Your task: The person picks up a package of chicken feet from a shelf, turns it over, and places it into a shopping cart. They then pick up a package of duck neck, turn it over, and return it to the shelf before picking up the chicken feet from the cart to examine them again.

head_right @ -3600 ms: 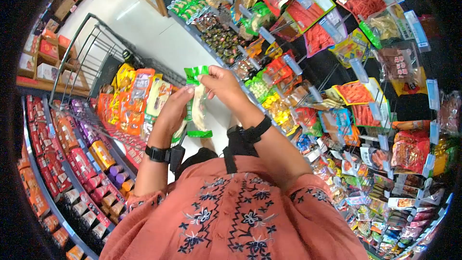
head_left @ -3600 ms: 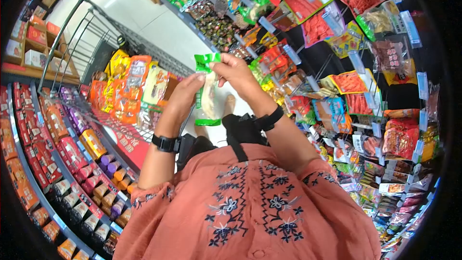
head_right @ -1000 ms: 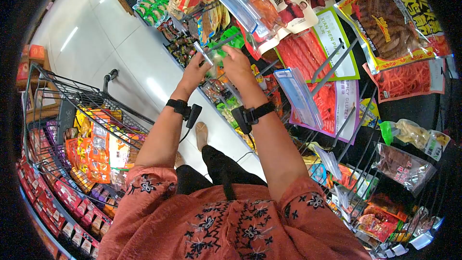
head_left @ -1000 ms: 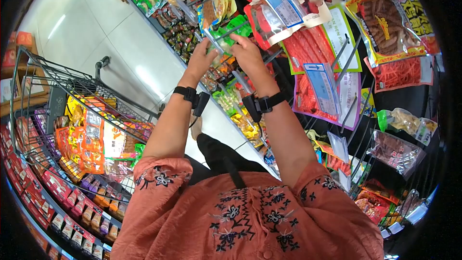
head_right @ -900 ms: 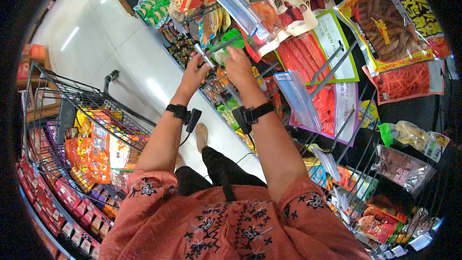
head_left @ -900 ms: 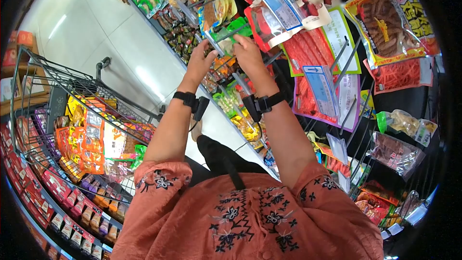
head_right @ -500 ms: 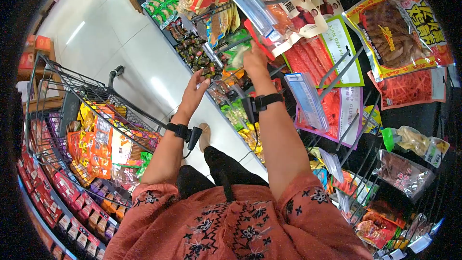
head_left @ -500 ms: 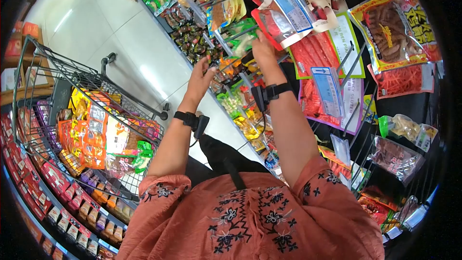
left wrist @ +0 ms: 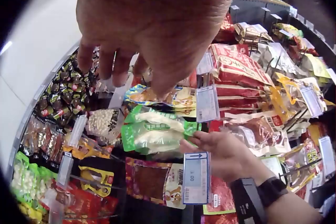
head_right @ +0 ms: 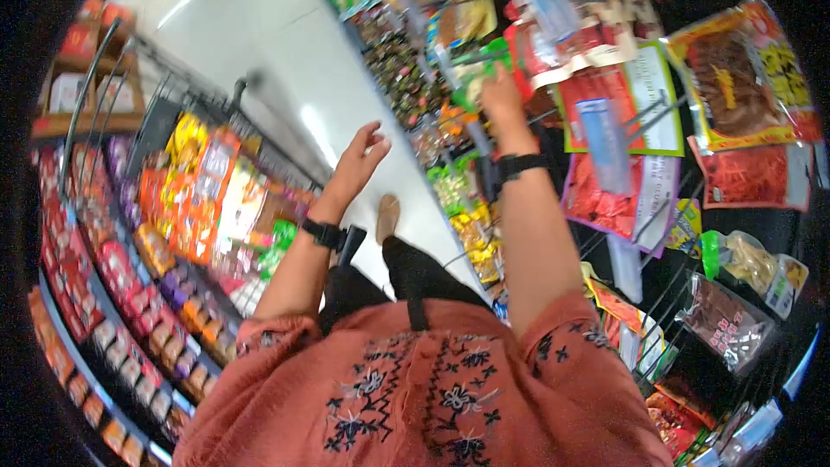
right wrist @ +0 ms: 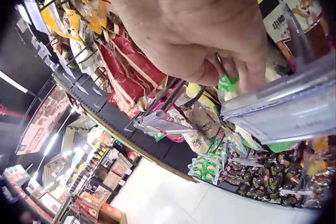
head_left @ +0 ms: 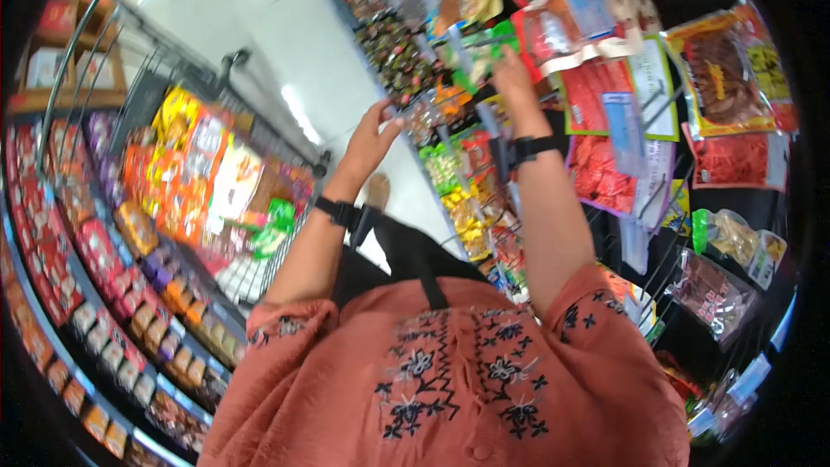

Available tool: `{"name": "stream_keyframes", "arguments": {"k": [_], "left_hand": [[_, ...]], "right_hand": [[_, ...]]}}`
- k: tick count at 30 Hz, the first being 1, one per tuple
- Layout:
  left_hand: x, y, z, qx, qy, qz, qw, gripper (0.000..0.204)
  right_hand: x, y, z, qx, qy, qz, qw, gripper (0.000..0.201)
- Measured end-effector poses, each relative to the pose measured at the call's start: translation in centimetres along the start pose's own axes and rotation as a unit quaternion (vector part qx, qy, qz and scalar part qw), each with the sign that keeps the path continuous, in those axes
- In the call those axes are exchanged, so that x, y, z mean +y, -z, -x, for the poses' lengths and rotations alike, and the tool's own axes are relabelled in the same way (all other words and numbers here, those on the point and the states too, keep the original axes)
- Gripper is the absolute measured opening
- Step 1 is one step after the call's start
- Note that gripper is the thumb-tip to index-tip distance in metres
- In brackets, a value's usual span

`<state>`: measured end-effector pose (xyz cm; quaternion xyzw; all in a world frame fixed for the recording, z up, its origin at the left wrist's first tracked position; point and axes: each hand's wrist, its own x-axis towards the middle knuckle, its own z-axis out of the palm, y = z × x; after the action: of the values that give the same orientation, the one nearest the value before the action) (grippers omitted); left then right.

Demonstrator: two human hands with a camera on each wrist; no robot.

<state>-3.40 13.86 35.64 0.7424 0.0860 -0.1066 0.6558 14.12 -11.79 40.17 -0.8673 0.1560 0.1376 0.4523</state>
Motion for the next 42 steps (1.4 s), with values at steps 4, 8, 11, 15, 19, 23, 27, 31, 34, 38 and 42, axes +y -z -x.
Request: {"name": "stream_keyframes", "arguments": {"k": [4,8,11,15,19,23,27,31,34,38,42], "left_hand": [[0.3,3.7,4.2,0.026,-0.013,-0.012,1.000,0.056],[1.3,9.2,10.0,0.099,0.018,-0.007,0.995,0.051],[-2.5,14.2,13.3,0.187,0.033,-0.042,0.981,0.043],[-7.9,21.5,18.6,0.212,0.063,-0.033,0.975,0.035],[-15.3,25.8,21.8,0.139,0.134,-0.114,0.974,0.034],[-13.4,24.7,23.3,0.022,0.222,-0.148,0.964,0.036],[-22.1,23.1,20.9,-0.039,0.122,-0.312,0.941,0.037],[-22.6,21.6,19.8,-0.084,0.150,-0.373,0.912,0.034],[-23.6,21.2,18.6,-0.112,0.156,-0.406,0.894,0.036],[-24.3,20.0,19.3,-0.082,0.140,-0.422,0.892,0.034],[-26.4,20.0,18.9,-0.115,0.147,-0.454,0.871,0.033]], "right_hand": [[4.1,1.4,-2.7,-0.070,0.097,-0.010,0.993,0.058],[1.2,2.1,1.2,-0.053,0.058,-0.021,0.997,0.048],[-1.7,2.5,5.6,-0.004,0.094,-0.008,0.996,0.041],[-3.1,1.2,11.6,0.033,0.185,-0.088,0.978,0.036],[-4.3,-2.0,21.1,-0.003,0.218,-0.138,0.966,0.035],[-3.2,-6.2,29.4,-0.060,0.167,-0.108,0.978,0.036],[-2.4,-9.0,36.8,-0.098,0.087,-0.115,0.985,0.034],[-0.6,-9.6,40.3,-0.109,0.061,-0.145,0.982,0.031],[0.2,-9.3,41.8,-0.092,0.042,-0.153,0.983,0.031],[2.4,-8.3,42.0,-0.085,0.020,-0.171,0.981,0.031],[3.9,-7.7,42.3,-0.085,0.013,-0.178,0.980,0.031]]}}
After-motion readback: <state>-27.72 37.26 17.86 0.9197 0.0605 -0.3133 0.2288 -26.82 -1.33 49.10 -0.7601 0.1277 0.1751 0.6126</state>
